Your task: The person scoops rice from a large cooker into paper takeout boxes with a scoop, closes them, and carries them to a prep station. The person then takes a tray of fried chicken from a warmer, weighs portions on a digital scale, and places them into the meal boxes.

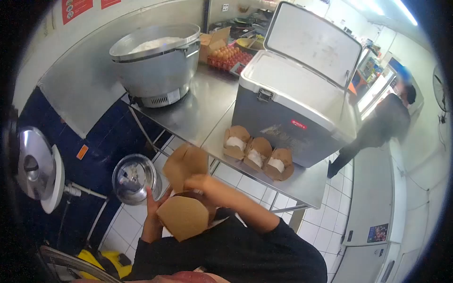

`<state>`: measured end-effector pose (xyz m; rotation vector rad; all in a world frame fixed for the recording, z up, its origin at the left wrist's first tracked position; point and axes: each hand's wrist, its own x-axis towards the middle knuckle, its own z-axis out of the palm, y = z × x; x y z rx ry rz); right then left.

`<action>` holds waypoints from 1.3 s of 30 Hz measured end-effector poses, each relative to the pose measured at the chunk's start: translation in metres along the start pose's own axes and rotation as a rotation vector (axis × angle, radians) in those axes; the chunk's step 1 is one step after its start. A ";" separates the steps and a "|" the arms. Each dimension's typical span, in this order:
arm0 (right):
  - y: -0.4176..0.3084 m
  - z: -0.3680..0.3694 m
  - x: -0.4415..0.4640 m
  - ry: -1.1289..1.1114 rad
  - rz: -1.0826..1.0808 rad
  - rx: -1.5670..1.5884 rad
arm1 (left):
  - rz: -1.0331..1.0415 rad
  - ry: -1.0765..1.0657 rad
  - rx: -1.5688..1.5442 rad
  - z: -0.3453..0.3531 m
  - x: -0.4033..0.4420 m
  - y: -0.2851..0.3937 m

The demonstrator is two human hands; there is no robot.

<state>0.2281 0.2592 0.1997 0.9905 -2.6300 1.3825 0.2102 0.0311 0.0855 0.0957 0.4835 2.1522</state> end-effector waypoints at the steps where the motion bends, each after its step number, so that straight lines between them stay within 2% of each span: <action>1: 0.004 0.014 0.014 -0.056 -0.024 0.071 | -0.008 0.014 -0.022 -0.012 -0.001 0.010; 5: 0.038 0.041 0.059 -0.257 0.112 0.172 | -0.008 0.133 -0.207 -0.083 0.016 0.024; 8: 0.060 0.048 0.098 -0.233 0.143 0.209 | 0.025 0.242 -0.344 -0.131 0.046 0.044; 11: 0.110 0.054 0.132 -0.258 0.200 0.284 | 0.099 0.308 -0.276 -0.155 0.076 0.093; 14: 0.148 0.043 0.193 -0.451 0.334 0.296 | 0.180 0.335 -0.129 -0.168 0.107 0.157; 15: 0.150 0.028 0.216 -0.574 0.286 0.264 | 0.198 0.347 -0.080 -0.170 0.115 0.176; 18: 0.174 0.024 0.257 -0.468 0.335 0.403 | 0.260 0.384 0.020 -0.179 0.132 0.219; 21: 0.203 0.004 0.272 -0.026 0.059 0.423 | 0.336 0.373 -0.066 -0.198 0.140 0.242; 23: 0.212 -0.022 0.265 0.075 0.348 0.620 | 0.412 0.395 -0.223 -0.207 0.141 0.255; 25: 0.248 -0.047 0.239 0.161 0.279 0.224 | 0.487 0.492 -0.382 -0.201 0.134 0.273; 26: 0.251 -0.067 0.225 0.201 0.338 0.160 | 0.554 0.512 -0.426 -0.212 0.134 0.281; 27: 0.245 -0.074 0.215 0.409 0.649 0.147 | 0.618 0.539 -0.469 -0.225 0.130 0.289; 28: 0.252 -0.090 0.205 0.468 0.769 -0.043 | 0.684 0.563 -0.511 -0.236 0.130 0.302; 29: 0.243 -0.102 0.205 0.606 0.750 -0.168 | 0.689 0.610 -0.542 -0.233 0.135 0.322; 31: 0.266 -0.120 0.185 0.860 0.829 -0.015 | 0.702 0.468 -0.495 -0.256 0.144 0.360; 33: 0.263 -0.138 0.190 0.828 1.053 -0.005 | 0.723 0.306 -0.442 -0.274 0.155 0.404; 35: 0.244 -0.163 0.201 0.567 1.313 -0.258 | 0.757 0.130 -0.385 -0.277 0.169 0.455; 37: 0.216 -0.187 0.223 0.801 1.137 -0.590 | 0.801 0.051 -0.435 -0.284 0.180 0.504; 39: 0.157 -0.216 0.292 1.106 1.026 -0.392 | 0.846 -0.003 -0.455 -0.278 0.190 0.546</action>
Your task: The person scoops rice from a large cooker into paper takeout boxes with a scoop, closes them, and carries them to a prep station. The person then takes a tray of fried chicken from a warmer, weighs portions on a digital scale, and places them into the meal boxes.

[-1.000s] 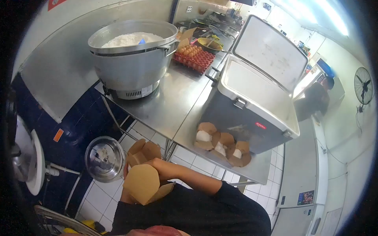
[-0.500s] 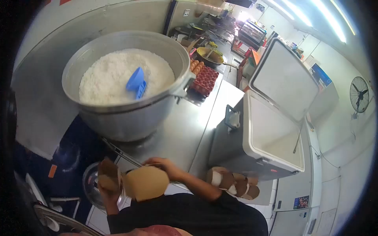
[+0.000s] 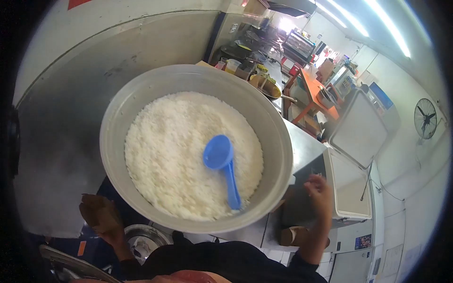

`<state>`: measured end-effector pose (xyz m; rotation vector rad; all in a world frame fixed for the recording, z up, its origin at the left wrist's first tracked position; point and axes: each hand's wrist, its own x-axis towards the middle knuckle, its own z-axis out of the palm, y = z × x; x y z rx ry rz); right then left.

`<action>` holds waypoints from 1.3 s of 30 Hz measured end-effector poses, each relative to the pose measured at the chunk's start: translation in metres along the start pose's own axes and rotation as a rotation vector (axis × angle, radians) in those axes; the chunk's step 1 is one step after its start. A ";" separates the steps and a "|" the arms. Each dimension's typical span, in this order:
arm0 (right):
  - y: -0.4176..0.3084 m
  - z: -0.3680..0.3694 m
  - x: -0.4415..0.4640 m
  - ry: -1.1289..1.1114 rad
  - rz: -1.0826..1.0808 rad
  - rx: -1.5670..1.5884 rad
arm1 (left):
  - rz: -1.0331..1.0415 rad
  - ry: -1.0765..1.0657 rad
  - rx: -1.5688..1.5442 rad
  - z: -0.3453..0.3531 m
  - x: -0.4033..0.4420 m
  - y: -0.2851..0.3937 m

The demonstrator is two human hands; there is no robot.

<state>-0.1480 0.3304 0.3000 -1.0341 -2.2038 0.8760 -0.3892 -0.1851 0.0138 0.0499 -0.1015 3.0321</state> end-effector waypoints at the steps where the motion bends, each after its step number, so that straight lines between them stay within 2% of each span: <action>1: -0.035 -0.006 0.002 0.071 -0.091 0.025 | 0.016 -0.015 -0.001 0.013 0.013 0.003; 2: -0.073 -0.008 0.005 0.115 -0.300 -0.149 | 0.029 -0.026 -0.001 0.021 0.023 0.004; 4: -0.146 0.011 0.007 0.119 -0.377 -0.104 | 0.002 -0.050 -0.046 0.025 0.041 0.007; 7: -0.210 0.056 0.020 -0.226 -0.507 -0.311 | -0.016 -0.018 -0.049 0.018 0.055 0.013; 9: -0.240 0.102 0.013 -0.572 -0.392 -0.565 | -0.030 0.011 -0.007 0.010 0.061 0.016; 11: -0.228 0.136 0.009 -0.815 -0.432 -0.941 | -0.043 0.026 0.057 -0.001 0.064 0.019; 14: -0.210 0.161 -0.001 -1.025 -0.279 -1.230 | -0.079 -0.077 0.083 -0.012 0.066 0.023; 20: -0.179 0.155 -0.006 -0.960 -0.210 -1.078 | -0.095 0.120 -0.068 -0.021 0.066 0.028; 23: -0.187 0.147 0.005 -0.886 -0.251 -1.066 | -0.062 0.106 -0.063 -0.007 0.065 0.018; 27: -0.212 0.142 0.039 -0.562 -0.635 -0.871 | -0.117 -0.043 -0.021 -0.014 0.054 0.017; 29: -0.229 0.153 0.053 -0.611 -0.589 -1.147 | -0.124 -0.049 0.037 -0.003 0.053 0.011; 31: -0.217 0.161 0.080 -0.502 -0.917 -1.088 | -0.111 0.015 0.001 0.012 0.047 0.007; 33: -0.251 0.182 0.089 -0.373 -0.816 -1.081 | -0.080 0.056 0.007 0.023 0.041 0.006; 37: -0.254 0.248 0.123 -0.239 -0.913 -0.931 | -0.022 0.081 0.076 0.028 0.021 0.011; 39: -0.245 0.283 0.135 -0.248 -1.195 -0.932 | -0.011 0.040 0.107 0.023 0.009 0.016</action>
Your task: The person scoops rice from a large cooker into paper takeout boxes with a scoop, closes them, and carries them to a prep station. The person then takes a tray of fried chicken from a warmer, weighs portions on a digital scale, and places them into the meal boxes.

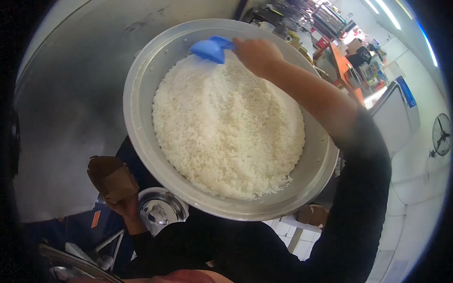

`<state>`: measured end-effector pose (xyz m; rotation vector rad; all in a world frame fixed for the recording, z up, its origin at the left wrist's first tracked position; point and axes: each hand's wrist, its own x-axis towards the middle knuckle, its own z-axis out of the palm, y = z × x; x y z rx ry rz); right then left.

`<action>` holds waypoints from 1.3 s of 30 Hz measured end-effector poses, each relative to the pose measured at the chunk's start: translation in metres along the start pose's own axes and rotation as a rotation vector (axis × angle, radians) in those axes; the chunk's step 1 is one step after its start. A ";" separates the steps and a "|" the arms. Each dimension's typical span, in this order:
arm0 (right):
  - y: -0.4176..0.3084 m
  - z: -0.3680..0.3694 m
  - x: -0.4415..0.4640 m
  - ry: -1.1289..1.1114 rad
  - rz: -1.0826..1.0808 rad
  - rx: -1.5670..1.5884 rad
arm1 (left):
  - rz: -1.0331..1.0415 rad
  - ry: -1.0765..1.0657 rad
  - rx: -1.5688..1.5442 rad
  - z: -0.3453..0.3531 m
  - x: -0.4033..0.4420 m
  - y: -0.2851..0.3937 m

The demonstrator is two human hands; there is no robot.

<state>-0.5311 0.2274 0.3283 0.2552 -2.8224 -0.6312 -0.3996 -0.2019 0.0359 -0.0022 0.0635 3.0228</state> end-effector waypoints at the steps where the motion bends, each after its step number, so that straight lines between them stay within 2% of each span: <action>1: -0.004 0.009 0.007 0.048 -0.121 -0.032 | -0.004 -0.040 0.024 -0.004 -0.006 0.003; 4: -0.006 -0.004 0.020 -0.044 -0.243 -0.087 | 0.029 -0.082 0.077 -0.006 -0.026 0.009; 8: -0.012 -0.017 0.005 -0.095 -0.261 -0.011 | 0.090 0.070 0.039 0.008 -0.057 0.021; 14: -0.023 -0.045 -0.021 -0.217 -0.220 0.140 | 0.164 0.045 0.084 0.014 -0.093 0.038; 17: -0.032 -0.061 -0.042 -0.308 -0.290 0.213 | 0.184 -0.005 0.112 0.010 -0.097 0.044; 20: -0.043 -0.078 -0.054 -0.439 -0.213 0.209 | 0.135 -0.006 0.062 0.001 -0.089 0.046; 23: -0.041 -0.082 -0.069 -0.455 -0.245 0.291 | 0.154 0.037 0.076 0.011 -0.073 0.040; 26: -0.043 -0.095 -0.082 -0.511 -0.258 0.356 | 0.110 -0.080 0.126 0.028 -0.056 0.034; 29: -0.042 -0.097 -0.096 -0.602 -0.267 0.574 | 0.050 -0.153 0.077 0.048 -0.039 0.030; 30: -0.045 -0.088 -0.104 -0.601 -0.396 0.720 | 0.029 -0.194 0.074 0.057 -0.031 0.027; 32: -0.052 -0.086 -0.116 -0.618 -0.390 0.783 | -0.015 -0.274 0.069 0.080 -0.018 0.022; 35: -0.040 -0.102 -0.121 -1.068 0.069 1.009 | -0.039 -0.325 0.084 0.118 -0.008 0.016; 39: -0.018 -0.120 -0.142 -0.956 0.223 1.169 | 0.006 -0.268 0.164 0.161 -0.002 -0.001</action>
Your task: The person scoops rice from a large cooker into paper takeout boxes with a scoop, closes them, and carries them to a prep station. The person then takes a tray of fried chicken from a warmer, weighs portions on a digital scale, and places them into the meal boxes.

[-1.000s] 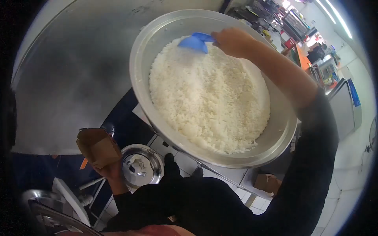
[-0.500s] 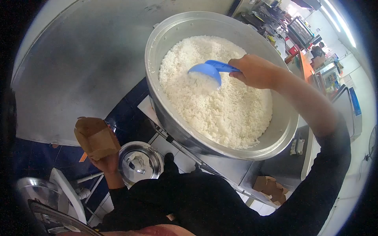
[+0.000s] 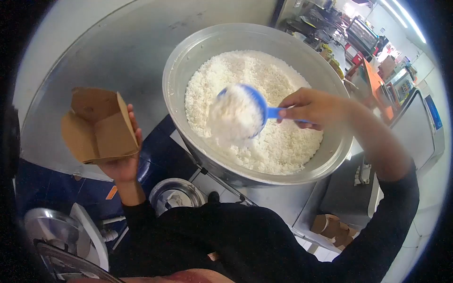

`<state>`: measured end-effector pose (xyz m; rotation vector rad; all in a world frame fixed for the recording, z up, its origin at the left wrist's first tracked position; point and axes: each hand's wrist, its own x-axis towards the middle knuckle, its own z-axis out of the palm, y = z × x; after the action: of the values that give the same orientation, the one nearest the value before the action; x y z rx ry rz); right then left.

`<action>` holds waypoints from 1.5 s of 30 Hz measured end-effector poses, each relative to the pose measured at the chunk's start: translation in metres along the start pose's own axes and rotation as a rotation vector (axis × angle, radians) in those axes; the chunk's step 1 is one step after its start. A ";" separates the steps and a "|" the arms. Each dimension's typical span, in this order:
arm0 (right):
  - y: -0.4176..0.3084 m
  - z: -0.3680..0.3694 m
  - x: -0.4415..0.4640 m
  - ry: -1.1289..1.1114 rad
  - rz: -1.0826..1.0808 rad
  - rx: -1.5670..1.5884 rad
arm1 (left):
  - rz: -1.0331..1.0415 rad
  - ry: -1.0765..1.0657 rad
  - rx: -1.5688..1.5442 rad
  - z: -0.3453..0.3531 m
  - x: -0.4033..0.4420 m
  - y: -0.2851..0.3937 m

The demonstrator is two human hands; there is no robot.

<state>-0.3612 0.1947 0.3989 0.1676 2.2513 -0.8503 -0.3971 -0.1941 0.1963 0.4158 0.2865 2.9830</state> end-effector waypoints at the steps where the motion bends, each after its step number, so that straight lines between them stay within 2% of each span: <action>1: -0.001 -0.003 -0.011 0.060 -0.010 0.017 | -0.013 0.011 0.009 0.012 0.003 -0.004; 3: 0.000 -0.011 -0.031 0.208 -0.082 0.021 | -0.030 -0.074 -0.010 0.028 0.010 -0.013; 5: 0.005 -0.019 -0.051 0.368 -0.204 0.034 | -0.044 -0.267 -0.062 0.036 0.016 -0.023; 8: 0.007 -0.033 -0.080 0.620 -0.399 0.144 | -0.194 -0.414 -0.158 0.074 0.019 -0.041; 10: -0.007 -0.037 -0.109 0.715 -0.464 0.105 | -0.233 -0.454 -0.081 0.098 0.024 -0.054; 11: -0.022 -0.036 -0.126 0.716 -0.461 0.022 | -0.258 -0.473 -0.043 0.110 0.023 -0.062; 12: -0.026 -0.035 -0.135 0.847 -0.438 -0.040 | -0.277 -0.415 -0.065 0.124 0.020 -0.070; 14: -0.034 -0.020 -0.128 1.194 -0.685 -0.200 | -0.312 -0.293 -0.108 0.148 0.012 -0.086; 16: -0.030 -0.018 -0.126 1.282 -0.794 -0.637 | -0.323 -0.317 -0.119 0.158 0.006 -0.100; 17: -0.039 0.011 -0.116 1.446 -0.816 -0.878 | -0.326 -0.329 -0.124 0.163 0.003 -0.105; 18: -0.053 0.031 -0.121 1.381 -0.753 -0.970 | -0.336 -0.343 -0.147 0.168 -0.002 -0.110; 20: -0.057 0.046 -0.117 1.516 -0.886 -1.042 | -0.359 -0.376 -0.191 0.176 -0.009 -0.115; 21: -0.044 0.038 -0.112 1.618 -0.866 -1.108 | -0.356 -0.332 -0.212 0.178 -0.012 -0.115; 23: -0.047 0.048 -0.118 1.587 -0.934 -1.130 | -0.338 -0.241 -0.272 0.180 -0.018 -0.116; 24: -0.048 0.052 -0.121 1.569 -0.967 -1.139 | -0.359 -0.260 -0.291 0.175 -0.018 -0.118; 27: -0.041 0.045 -0.127 1.504 -0.895 -0.829 | -0.398 -0.282 -0.298 0.163 -0.021 -0.118; 28: -0.045 0.039 -0.146 1.185 -0.735 -0.496 | -0.388 -0.266 -0.282 0.163 -0.027 -0.116; 29: -0.050 0.034 -0.165 0.964 -0.504 -0.178 | -0.389 -0.244 -0.269 0.163 -0.034 -0.114; 30: -0.057 0.028 -0.178 0.807 -0.470 -0.034 | -0.332 -0.160 -0.232 0.164 -0.037 -0.113; 32: -0.047 0.023 -0.167 0.814 -0.348 -0.011 | -0.222 -0.131 -0.210 0.165 -0.044 -0.109; 33: -0.031 0.023 -0.142 0.957 -0.241 -0.141 | -0.142 -0.144 -0.154 0.164 -0.047 -0.109; 35: -0.008 0.018 -0.121 0.855 -0.319 -0.202 | -0.039 -0.193 -0.070 0.164 -0.051 -0.111; 36: 0.014 0.031 -0.089 1.378 -0.596 -0.522 | -0.008 -0.221 -0.041 0.166 -0.054 -0.112; 38: 0.027 0.049 -0.082 1.555 -0.788 -0.751 | 0.029 -0.253 0.001 0.177 -0.067 -0.128; 39: 0.022 0.058 -0.105 1.256 -0.713 -0.576 | 0.032 -0.260 0.015 0.186 -0.078 -0.140; 40: 0.027 0.077 -0.109 1.140 -0.832 -0.504 | 0.050 -0.265 0.029 0.183 -0.084 -0.150; 42: 0.038 0.128 -0.119 0.955 -1.092 -0.235 | -0.256 -0.369 -0.321 0.177 -0.109 -0.167; 43: 0.043 0.151 -0.102 0.873 -1.236 -0.034 | -0.343 -0.390 -0.369 0.167 -0.115 -0.177; 44: 0.052 0.174 -0.093 0.958 -1.246 0.175 | -0.431 -0.405 -0.414 0.157 -0.120 -0.186; 45: 0.069 0.192 -0.092 1.046 -1.264 0.389 | -0.456 -0.412 -0.321 0.156 -0.133 -0.208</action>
<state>-0.1583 0.1401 0.3228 -0.9615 3.0184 -2.2445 -0.2074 0.0168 0.2669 0.7841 -0.1243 2.3712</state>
